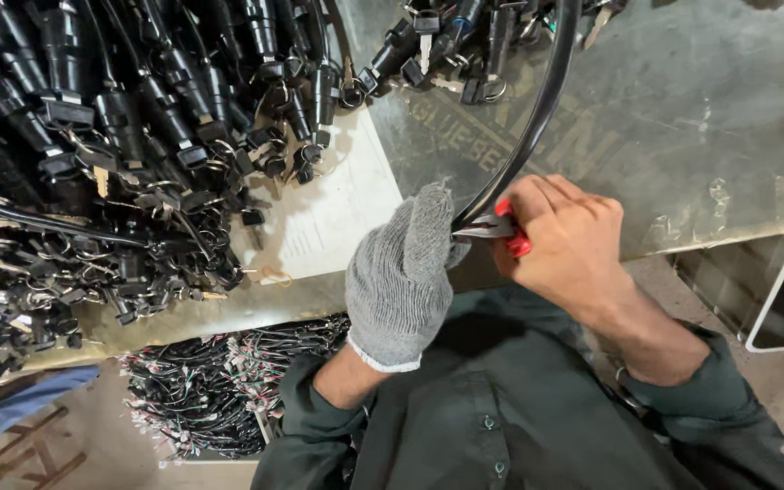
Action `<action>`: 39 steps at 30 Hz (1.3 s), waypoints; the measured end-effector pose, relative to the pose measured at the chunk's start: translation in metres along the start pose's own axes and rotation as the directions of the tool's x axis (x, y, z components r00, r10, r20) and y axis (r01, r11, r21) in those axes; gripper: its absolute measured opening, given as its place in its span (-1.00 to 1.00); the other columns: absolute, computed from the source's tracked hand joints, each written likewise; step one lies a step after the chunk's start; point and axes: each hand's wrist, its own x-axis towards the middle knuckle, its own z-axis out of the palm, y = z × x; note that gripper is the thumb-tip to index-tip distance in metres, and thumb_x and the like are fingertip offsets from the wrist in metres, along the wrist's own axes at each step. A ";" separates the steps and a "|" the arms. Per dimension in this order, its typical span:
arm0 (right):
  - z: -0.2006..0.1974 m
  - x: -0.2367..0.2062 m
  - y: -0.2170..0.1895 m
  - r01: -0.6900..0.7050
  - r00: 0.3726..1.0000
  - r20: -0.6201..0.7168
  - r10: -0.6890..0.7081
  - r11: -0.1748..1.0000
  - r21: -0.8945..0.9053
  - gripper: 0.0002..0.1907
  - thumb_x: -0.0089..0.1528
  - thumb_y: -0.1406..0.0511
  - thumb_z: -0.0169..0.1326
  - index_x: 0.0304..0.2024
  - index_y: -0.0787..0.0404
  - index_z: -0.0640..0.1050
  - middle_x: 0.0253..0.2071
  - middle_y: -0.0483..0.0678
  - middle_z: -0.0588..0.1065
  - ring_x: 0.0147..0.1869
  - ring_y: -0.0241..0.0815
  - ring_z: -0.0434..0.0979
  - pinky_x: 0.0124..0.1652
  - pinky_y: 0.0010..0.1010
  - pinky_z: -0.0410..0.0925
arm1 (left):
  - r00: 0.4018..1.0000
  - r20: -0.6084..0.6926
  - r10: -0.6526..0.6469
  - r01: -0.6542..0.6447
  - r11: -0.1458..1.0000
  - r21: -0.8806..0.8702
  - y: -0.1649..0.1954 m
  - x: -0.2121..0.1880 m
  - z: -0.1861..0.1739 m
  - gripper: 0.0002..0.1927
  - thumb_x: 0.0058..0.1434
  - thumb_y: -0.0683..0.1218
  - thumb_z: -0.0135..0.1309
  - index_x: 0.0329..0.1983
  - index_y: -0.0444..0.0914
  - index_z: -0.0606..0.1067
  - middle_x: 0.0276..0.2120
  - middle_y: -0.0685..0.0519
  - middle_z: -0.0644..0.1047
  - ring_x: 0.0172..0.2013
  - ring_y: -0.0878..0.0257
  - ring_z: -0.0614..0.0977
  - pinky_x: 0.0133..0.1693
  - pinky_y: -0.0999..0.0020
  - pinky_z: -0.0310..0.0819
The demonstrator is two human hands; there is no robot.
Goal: The person holds a black cable with a gloved hand and uses red-handled pliers to strip insulation from its ends and twist the exposed colored wires. They work on one cable at a time at a workbench covered with finished wire harnesses, setting completed cables aside and picking up the next one.
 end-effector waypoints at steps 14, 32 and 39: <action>0.009 0.030 -0.001 0.327 0.938 -0.186 -0.293 0.925 0.194 -0.69 0.03 0.28 0.37 -0.43 0.18 0.44 -0.38 -0.09 0.51 -0.26 0.00 0.57 -0.24 -0.11 0.33 | 0.832 0.553 0.030 0.522 0.295 -0.800 -0.007 0.010 -0.036 -0.33 0.38 -0.22 0.07 0.55 -0.31 0.22 -0.09 0.05 0.54 -0.19 0.32 0.60 -0.07 0.42 0.55; 0.014 0.029 0.008 0.129 0.992 -0.011 -0.129 0.992 -0.002 -0.67 0.03 0.28 0.29 -0.23 0.21 0.46 -0.22 0.00 0.46 -0.05 0.09 0.50 -0.02 -0.13 0.36 | 0.983 0.115 -0.145 0.151 0.987 -0.047 -0.016 0.005 -0.020 -0.55 0.31 0.00 0.22 0.19 -0.19 0.38 -0.18 -0.07 0.54 -0.28 -0.04 0.61 -0.31 0.08 0.46; -0.039 0.075 0.025 0.288 0.930 -0.154 -0.333 0.922 -0.258 -0.60 0.23 0.07 0.21 -0.04 0.20 0.56 0.00 0.02 0.47 0.12 0.10 0.40 0.11 -0.07 0.18 | 0.900 -0.343 -0.269 0.383 0.864 0.327 -0.049 0.094 -0.132 -0.28 0.28 0.04 0.28 0.45 -0.22 0.30 -0.01 -0.03 0.55 -0.07 0.04 0.58 -0.15 0.13 0.42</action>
